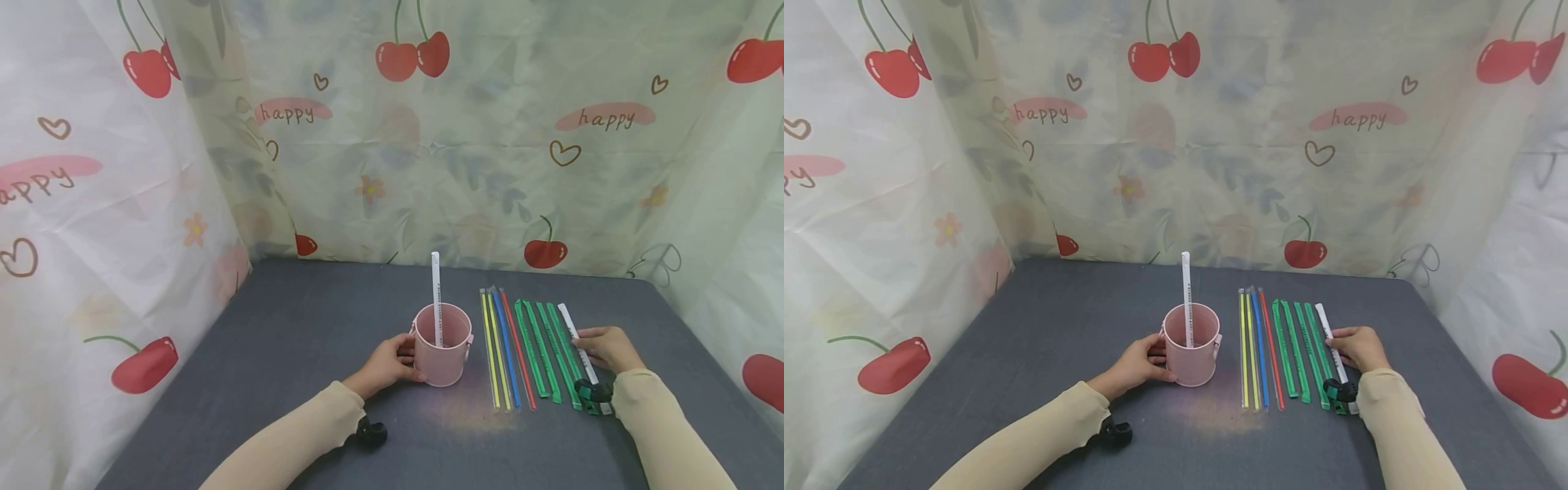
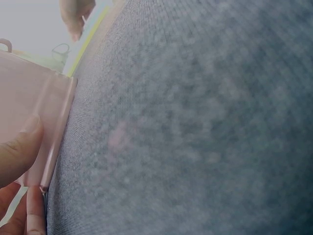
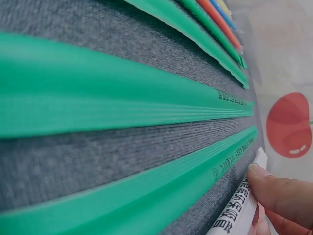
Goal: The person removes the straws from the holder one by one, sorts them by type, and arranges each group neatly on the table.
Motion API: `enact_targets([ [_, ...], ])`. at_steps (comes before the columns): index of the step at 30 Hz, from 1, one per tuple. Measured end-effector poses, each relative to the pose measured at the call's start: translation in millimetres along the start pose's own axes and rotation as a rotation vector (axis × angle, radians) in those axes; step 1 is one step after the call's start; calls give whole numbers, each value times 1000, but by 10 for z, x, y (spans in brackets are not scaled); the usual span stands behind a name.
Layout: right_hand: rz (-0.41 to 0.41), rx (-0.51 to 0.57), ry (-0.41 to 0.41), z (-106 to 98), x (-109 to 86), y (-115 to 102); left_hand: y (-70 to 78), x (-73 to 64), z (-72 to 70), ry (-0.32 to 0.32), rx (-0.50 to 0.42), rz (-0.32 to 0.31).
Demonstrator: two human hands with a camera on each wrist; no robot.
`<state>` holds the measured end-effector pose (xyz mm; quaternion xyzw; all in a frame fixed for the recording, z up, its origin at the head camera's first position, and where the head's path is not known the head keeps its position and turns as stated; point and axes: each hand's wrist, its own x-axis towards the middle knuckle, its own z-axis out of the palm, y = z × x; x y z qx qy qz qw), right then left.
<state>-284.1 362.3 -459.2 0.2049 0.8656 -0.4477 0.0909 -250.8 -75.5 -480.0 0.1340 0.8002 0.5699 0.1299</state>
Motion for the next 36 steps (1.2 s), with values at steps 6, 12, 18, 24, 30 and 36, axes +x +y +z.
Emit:
enact_targets([
  [6, -22, 0, -11, 3, -27, -16, 12, 3, 8, 3, -6, 0],
  [12, -31, -8, -12, 3, -56, -42, -8, 4, 7, 4, 17, 1],
  [18, -34, -25, 1, 17, -87, -61, -17, 9, 4, 1, 9, 4],
  [24, -50, -18, 5, 16, -122, -90, -6, 5, 0, 0, 6, 8],
  [30, -39, -24, -5, 7, -87, -74, 10, -4, 5, 2, -15, 9],
  [36, -15, -20, -7, 7, -19, -33, 17, -9, 2, 0, -17, 7],
])
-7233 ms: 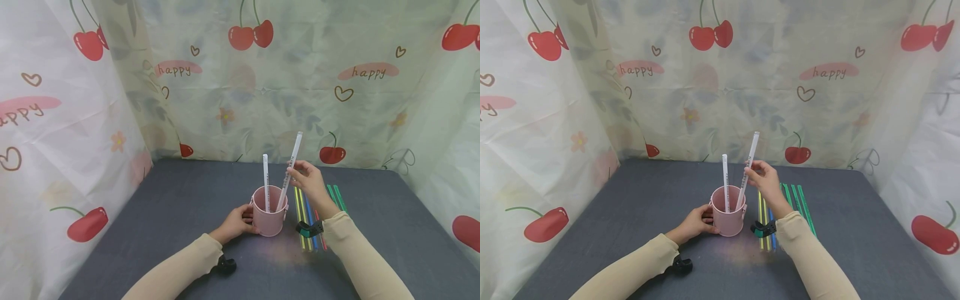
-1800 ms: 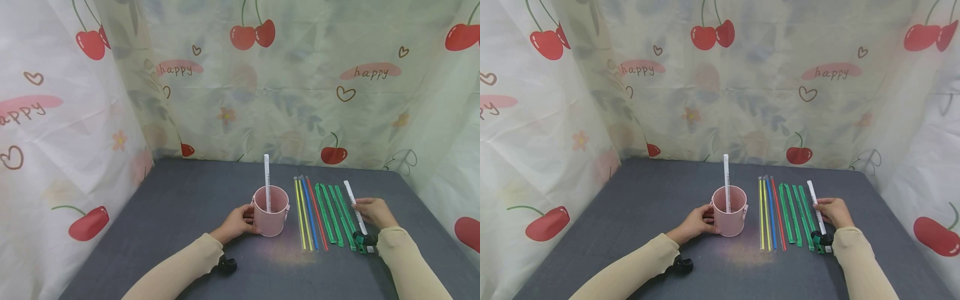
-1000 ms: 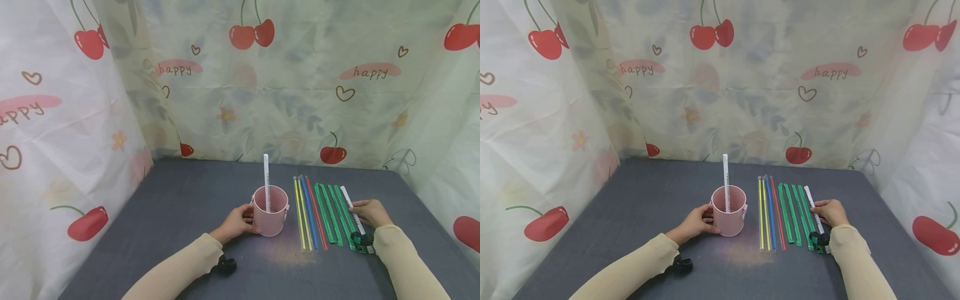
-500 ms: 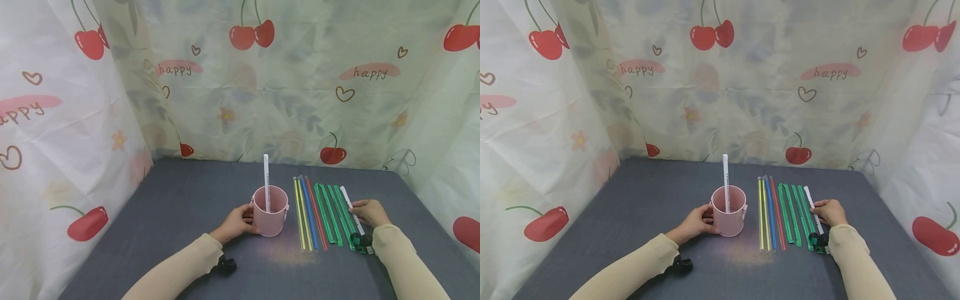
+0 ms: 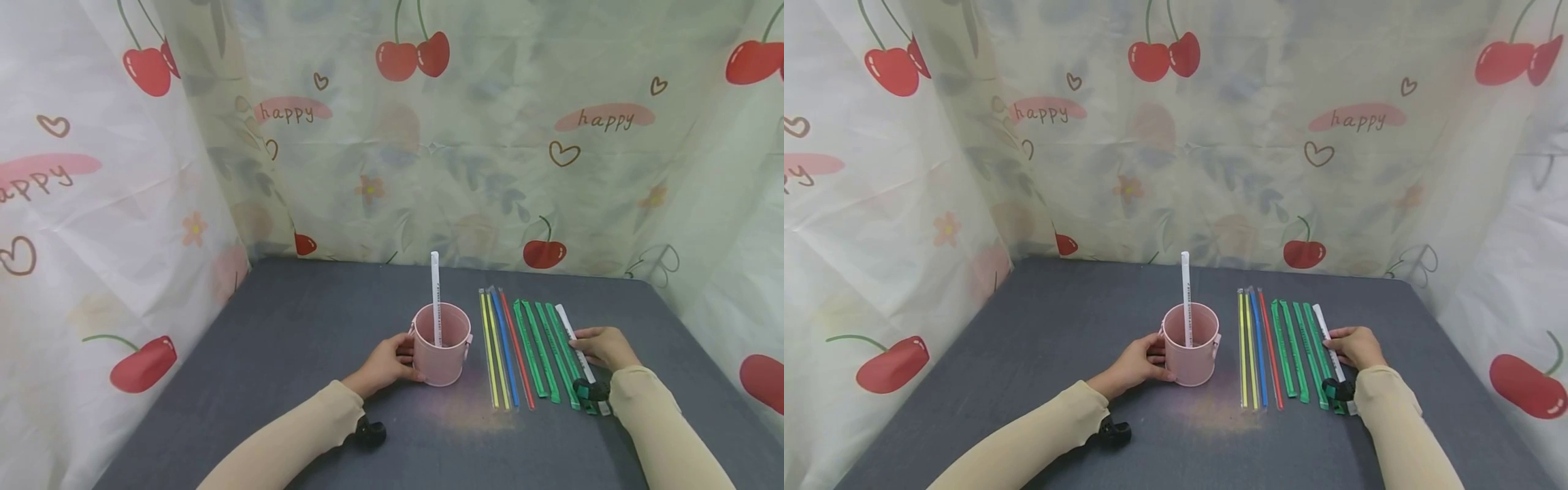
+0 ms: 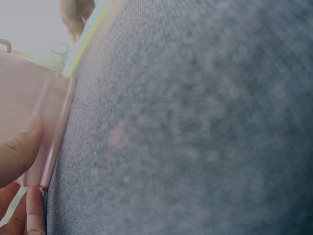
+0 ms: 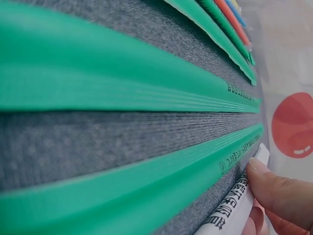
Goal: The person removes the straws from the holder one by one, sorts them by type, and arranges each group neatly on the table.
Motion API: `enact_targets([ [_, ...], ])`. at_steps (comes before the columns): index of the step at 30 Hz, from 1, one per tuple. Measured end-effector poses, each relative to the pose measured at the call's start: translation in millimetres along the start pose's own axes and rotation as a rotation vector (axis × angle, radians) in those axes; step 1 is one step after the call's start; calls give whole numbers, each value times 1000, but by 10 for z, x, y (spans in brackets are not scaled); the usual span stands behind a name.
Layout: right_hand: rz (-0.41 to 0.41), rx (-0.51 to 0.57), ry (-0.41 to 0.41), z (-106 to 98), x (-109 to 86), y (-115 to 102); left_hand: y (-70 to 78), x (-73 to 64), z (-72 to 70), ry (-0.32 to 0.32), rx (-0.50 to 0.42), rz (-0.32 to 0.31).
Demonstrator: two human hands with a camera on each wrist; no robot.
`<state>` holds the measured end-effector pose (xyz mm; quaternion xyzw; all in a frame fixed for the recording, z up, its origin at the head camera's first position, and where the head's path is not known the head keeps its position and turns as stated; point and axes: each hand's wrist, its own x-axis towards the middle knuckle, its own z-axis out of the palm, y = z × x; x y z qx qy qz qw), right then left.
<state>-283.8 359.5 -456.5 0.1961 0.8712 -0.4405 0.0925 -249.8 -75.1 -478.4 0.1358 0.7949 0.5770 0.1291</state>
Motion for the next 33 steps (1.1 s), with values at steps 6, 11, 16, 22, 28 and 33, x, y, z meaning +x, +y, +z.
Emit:
enact_targets([
  [6, 12, 5, -6, -6, -1, -3, -4, 2, -2, -4, -8, -4],
  [11, 12, 4, -15, -9, 10, 16, -9, 7, -7, -9, -5, -4],
  [16, 11, 7, -16, -12, 34, 35, -7, 1, -11, -10, 11, -9],
  [22, 9, 10, -11, -23, 12, 35, -16, 8, -6, -7, 10, -11],
  [28, -20, 22, -18, -40, -72, 19, -1, -2, 4, 0, 1, -2],
  [33, -38, 26, -26, -58, -95, 27, 5, -7, 3, 1, -11, 0],
])
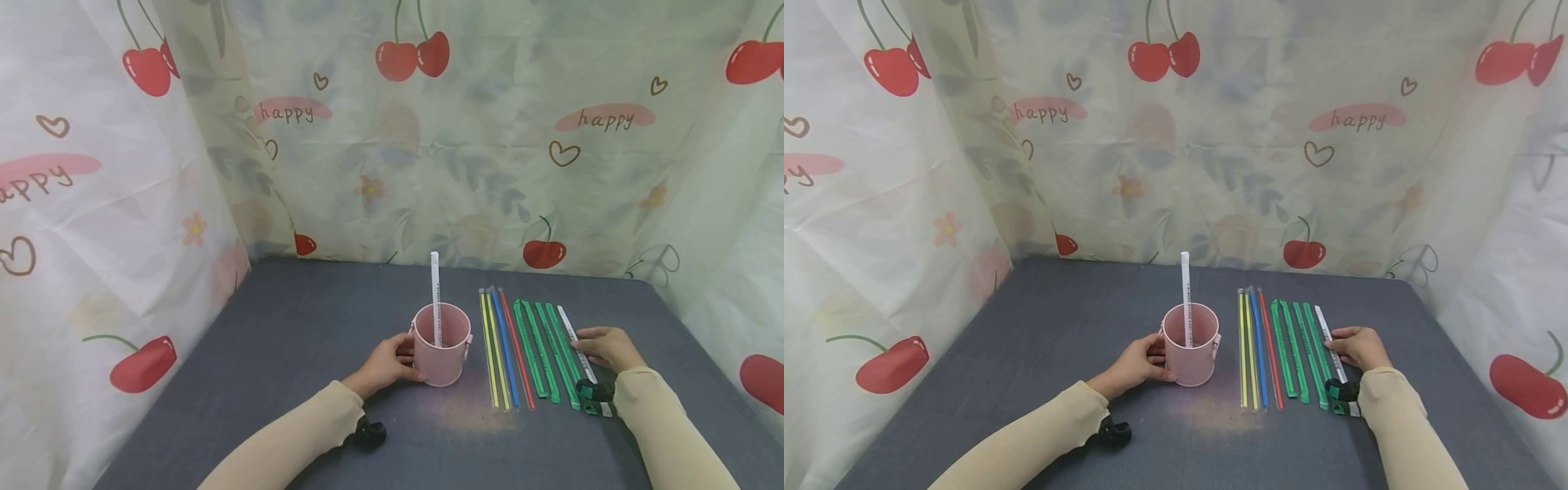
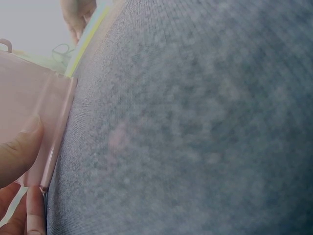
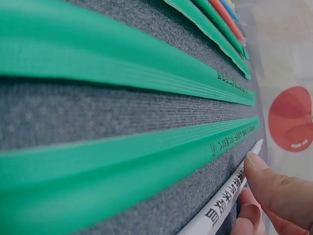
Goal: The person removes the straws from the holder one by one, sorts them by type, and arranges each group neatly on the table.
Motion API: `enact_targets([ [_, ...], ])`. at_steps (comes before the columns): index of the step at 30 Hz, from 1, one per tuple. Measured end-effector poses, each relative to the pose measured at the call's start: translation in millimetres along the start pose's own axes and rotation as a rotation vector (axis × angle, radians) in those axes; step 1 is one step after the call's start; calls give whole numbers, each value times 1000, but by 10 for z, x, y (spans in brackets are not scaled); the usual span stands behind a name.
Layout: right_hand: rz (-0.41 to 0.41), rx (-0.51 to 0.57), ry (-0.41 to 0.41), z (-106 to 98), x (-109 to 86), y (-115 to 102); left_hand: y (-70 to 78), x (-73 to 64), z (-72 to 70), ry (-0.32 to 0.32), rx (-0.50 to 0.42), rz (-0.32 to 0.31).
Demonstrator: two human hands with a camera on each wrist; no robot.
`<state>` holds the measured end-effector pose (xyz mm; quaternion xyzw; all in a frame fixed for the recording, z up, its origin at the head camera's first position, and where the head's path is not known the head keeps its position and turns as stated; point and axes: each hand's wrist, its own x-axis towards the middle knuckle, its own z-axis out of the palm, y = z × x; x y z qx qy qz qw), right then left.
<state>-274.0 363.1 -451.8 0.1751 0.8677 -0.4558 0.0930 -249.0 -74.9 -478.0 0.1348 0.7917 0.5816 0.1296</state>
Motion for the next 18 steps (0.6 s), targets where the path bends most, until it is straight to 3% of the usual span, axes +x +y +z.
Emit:
enact_targets([
  [18, 10, 14, -10, -21, 0, -11, -11, 10, -6, -2, 22, -13],
])
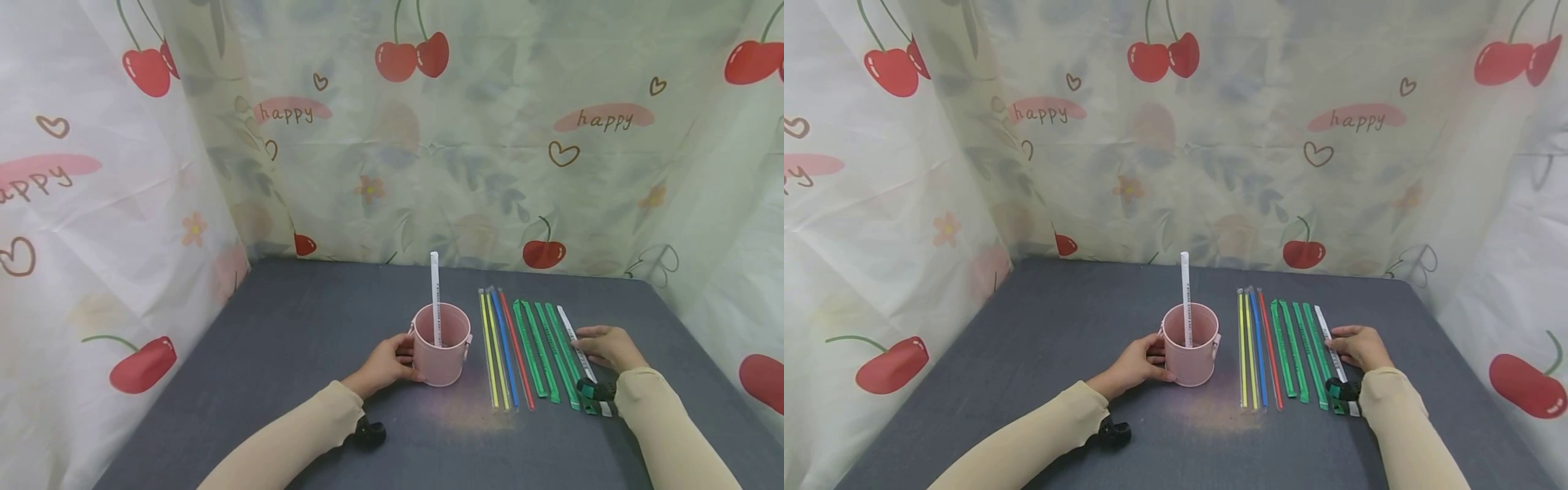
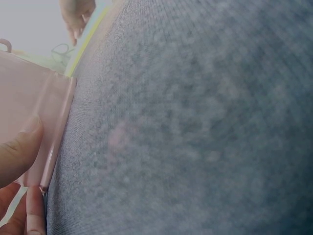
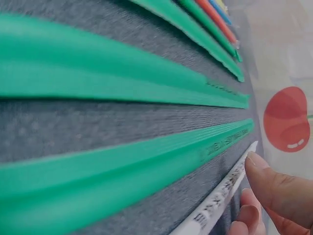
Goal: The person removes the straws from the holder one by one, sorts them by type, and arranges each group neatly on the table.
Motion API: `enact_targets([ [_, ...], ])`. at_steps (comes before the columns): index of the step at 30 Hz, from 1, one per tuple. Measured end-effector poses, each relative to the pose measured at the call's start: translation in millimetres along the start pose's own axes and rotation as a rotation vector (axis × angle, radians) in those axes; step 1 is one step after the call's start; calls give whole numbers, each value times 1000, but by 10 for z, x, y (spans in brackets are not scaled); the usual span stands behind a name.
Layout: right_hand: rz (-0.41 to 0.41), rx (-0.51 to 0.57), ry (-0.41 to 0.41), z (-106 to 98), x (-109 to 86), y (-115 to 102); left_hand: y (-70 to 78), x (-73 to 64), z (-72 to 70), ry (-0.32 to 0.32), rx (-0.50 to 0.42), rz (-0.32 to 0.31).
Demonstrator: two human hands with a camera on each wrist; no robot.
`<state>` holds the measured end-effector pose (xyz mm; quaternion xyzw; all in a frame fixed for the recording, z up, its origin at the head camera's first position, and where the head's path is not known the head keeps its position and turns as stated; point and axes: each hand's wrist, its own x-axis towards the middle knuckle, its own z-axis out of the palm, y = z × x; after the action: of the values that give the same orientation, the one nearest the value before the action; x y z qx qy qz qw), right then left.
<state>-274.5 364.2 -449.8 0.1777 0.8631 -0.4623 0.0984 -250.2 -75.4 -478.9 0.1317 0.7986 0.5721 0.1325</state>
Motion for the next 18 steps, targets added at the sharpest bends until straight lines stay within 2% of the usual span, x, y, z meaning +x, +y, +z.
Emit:
enact_targets([
  [10, 6, 38, -8, 22, -13, -146, 30, -15, -4, -2, 1, 0],
  [11, 3, 41, -13, 36, -23, -175, 75, -41, -7, -1, -3, -1],
  [15, -51, 41, -36, 106, -116, -314, 83, -47, 0, 0, -14, -2],
  [18, -131, 26, -60, 153, -193, -410, 43, -25, 5, 2, -11, -1],
])
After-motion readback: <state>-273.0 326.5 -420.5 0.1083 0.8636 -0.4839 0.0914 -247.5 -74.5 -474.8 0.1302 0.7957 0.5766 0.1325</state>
